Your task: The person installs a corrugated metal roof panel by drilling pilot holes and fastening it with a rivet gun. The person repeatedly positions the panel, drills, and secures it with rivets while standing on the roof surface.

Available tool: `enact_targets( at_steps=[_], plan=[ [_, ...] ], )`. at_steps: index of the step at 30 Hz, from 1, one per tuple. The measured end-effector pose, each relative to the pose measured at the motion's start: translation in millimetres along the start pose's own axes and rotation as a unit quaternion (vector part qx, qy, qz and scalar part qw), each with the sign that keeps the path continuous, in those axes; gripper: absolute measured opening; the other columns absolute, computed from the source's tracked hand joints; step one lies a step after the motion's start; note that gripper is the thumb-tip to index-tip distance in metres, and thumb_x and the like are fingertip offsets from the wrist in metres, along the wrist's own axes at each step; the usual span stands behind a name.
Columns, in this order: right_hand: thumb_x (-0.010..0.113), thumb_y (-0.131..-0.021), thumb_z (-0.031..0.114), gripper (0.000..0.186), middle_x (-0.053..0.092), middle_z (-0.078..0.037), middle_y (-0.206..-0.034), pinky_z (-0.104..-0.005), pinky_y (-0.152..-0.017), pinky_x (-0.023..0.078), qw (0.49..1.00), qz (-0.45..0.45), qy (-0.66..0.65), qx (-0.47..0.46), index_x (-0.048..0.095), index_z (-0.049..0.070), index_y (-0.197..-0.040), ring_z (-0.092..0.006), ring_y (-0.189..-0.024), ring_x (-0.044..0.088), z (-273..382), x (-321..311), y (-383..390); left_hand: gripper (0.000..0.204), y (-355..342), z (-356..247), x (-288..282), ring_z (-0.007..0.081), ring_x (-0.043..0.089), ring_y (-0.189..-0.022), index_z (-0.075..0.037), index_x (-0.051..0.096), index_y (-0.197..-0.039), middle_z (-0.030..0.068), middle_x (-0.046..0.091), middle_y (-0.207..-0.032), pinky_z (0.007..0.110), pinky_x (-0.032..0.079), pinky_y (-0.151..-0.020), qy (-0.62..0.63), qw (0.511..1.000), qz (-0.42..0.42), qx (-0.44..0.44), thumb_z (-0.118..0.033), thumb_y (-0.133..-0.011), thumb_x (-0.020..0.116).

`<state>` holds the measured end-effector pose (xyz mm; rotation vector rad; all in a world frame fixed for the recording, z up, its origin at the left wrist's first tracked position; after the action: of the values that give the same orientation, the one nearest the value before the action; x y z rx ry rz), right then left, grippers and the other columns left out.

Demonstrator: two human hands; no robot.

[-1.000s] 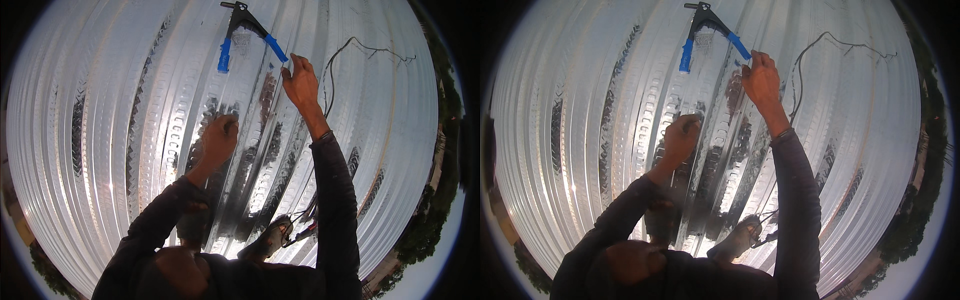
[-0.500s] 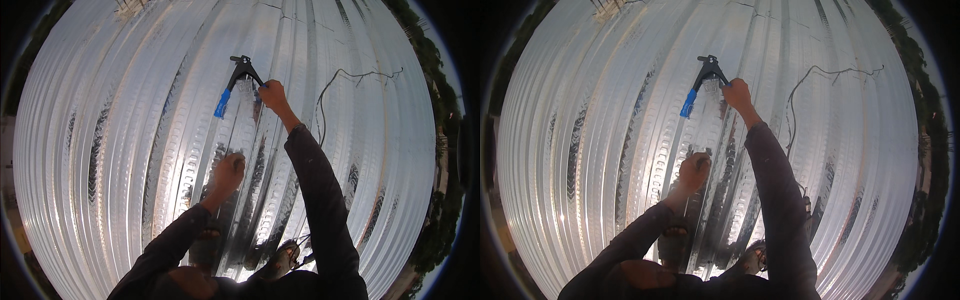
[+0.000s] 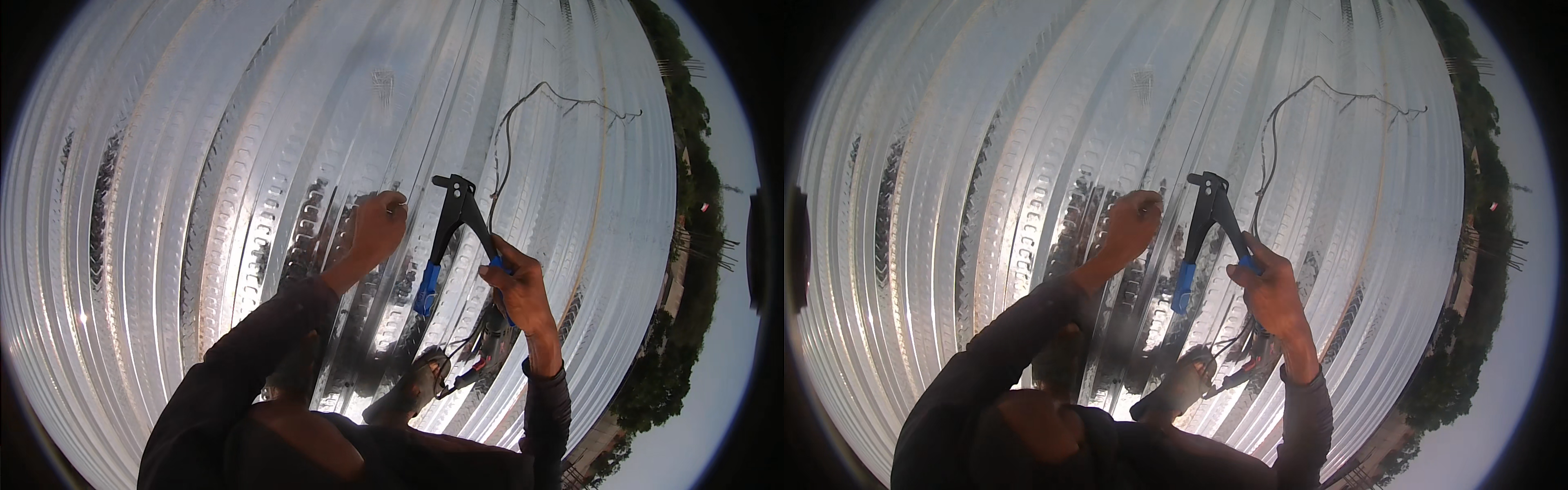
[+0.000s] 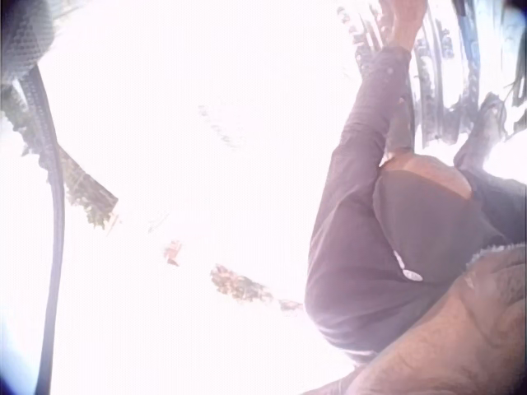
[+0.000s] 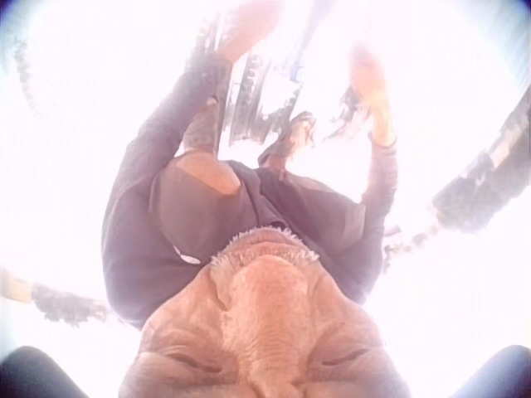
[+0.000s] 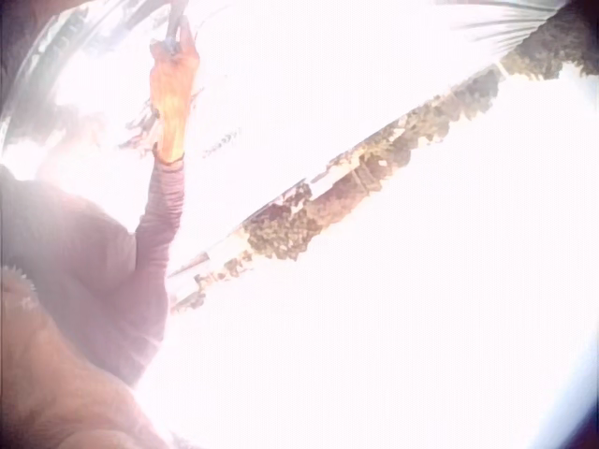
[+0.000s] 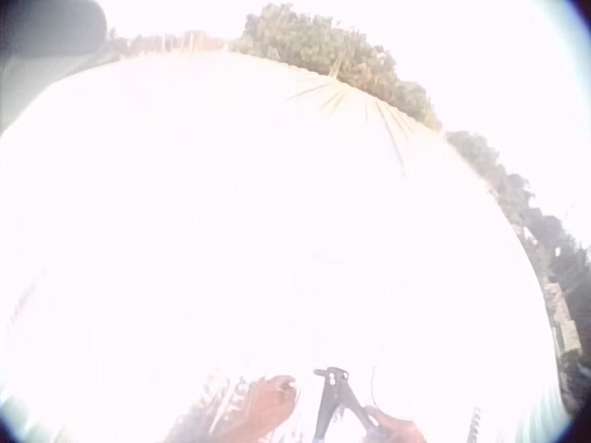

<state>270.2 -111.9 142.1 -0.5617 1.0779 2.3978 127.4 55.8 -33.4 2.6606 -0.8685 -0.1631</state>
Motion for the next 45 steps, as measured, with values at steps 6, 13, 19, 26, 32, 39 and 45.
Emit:
enact_targets(
  at_steps=[6, 13, 19, 26, 32, 39, 45],
  plan=[
    [0.067, -0.090, 0.011, 0.061, 0.057, -0.002, -0.081, -0.0285, -0.063, 0.041, 0.999, 0.036, -0.002, 0.036, 0.050, 0.001, -0.148, -0.0092, -0.068, 0.048, 1.0, 22.6, -18.8, 0.028, -49.8, 7.7, 39.7, 0.0430, 0.066, -0.082, 0.003, 0.070, -0.111, 0.0267, 0.067, -0.092, 0.047, 0.053, -0.078, -0.186, 0.961, -0.072, 0.192, -0.009, -0.085, 0.067],
    [0.067, -0.090, 0.017, 0.061, 0.068, -0.012, -0.097, -0.0310, -0.079, 0.049, 0.998, 0.028, 0.056, 0.022, 0.051, 0.001, -0.147, -0.0148, -0.081, 0.058, -19.9, 22.2, -38.2, 0.017, -51.1, 2.0, 51.0, 0.0428, 0.064, -0.086, -0.002, 0.075, -0.099, 0.0254, 0.064, -0.087, 0.051, 0.050, -0.079, -0.194, 0.962, -0.044, 0.188, -0.010, -0.088, 0.064],
    [0.068, -0.090, 0.017, 0.062, 0.070, -0.020, -0.115, -0.0320, -0.092, 0.048, 0.994, 0.049, 0.071, 0.064, 0.050, 0.001, -0.147, -0.0189, -0.096, 0.064, -24.7, 29.1, -45.0, 0.014, -51.8, 6.9, 49.3, 0.0420, 0.064, -0.083, -0.004, 0.075, -0.095, 0.0230, 0.063, -0.085, 0.051, 0.050, -0.075, -0.203, 0.959, -0.048, 0.193, -0.010, -0.089, 0.064],
    [0.068, -0.090, 0.013, 0.061, 0.067, -0.017, -0.113, -0.0311, -0.089, 0.045, 0.998, 0.028, 0.062, -0.004, 0.050, 0.000, -0.147, -0.0179, -0.096, 0.061, -15.8, 28.4, -43.6, 0.013, -52.3, 5.4, 51.2, 0.0400, 0.063, -0.081, -0.002, 0.074, -0.092, 0.0208, 0.063, -0.082, 0.051, 0.049, -0.073, -0.201, 0.951, -0.042, 0.232, -0.008, -0.087, 0.063],
    [0.066, -0.091, 0.007, 0.060, 0.054, 0.000, -0.080, -0.0265, -0.056, 0.036, 0.998, 0.034, 0.055, -0.005, 0.049, 0.001, -0.149, -0.0061, -0.063, 0.046, -9.5, 30.8, -42.4, 0.014, -53.7, 9.7, 52.6, 0.0402, 0.063, -0.081, -0.002, 0.074, -0.092, 0.0201, 0.063, -0.082, 0.051, 0.049, -0.072, -0.210, 0.955, -0.035, 0.205, -0.007, -0.087, 0.062],
    [0.067, -0.090, 0.010, 0.060, 0.068, -0.018, -0.102, -0.0325, -0.093, 0.047, 0.995, 0.041, 0.090, -0.001, 0.049, -0.003, -0.147, -0.0178, -0.094, 0.062, 5.3, 32.0, -39.7, 0.015, -51.8, 8.2, 50.4, 0.0420, 0.063, -0.081, -0.002, 0.074, -0.094, 0.0213, 0.063, -0.085, 0.052, 0.049, -0.072, -0.202, 0.956, -0.050, 0.209, -0.007, -0.086, 0.063],
    [0.064, -0.090, 0.010, 0.055, 0.066, -0.021, -0.084, -0.0391, -0.079, 0.052, 0.981, 0.055, 0.175, -0.068, 0.053, -0.001, -0.142, -0.0267, -0.077, 0.067, 24.0, 41.4, -45.1, 0.019, -45.2, 9.0, 41.2, 0.0397, 0.066, -0.083, 0.000, 0.073, -0.100, 0.0207, 0.066, -0.089, 0.048, 0.053, -0.075, -0.199, 0.951, -0.095, 0.215, -0.010, -0.089, 0.061]
  ],
)
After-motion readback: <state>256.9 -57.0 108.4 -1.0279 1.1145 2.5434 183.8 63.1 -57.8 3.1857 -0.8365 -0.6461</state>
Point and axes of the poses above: each hand's wrist, its own y-axis away from the middle knuckle, its own x-axis out of the palm, z = x × y, the point moved 9 cm from there along -y, towards the middle knuckle
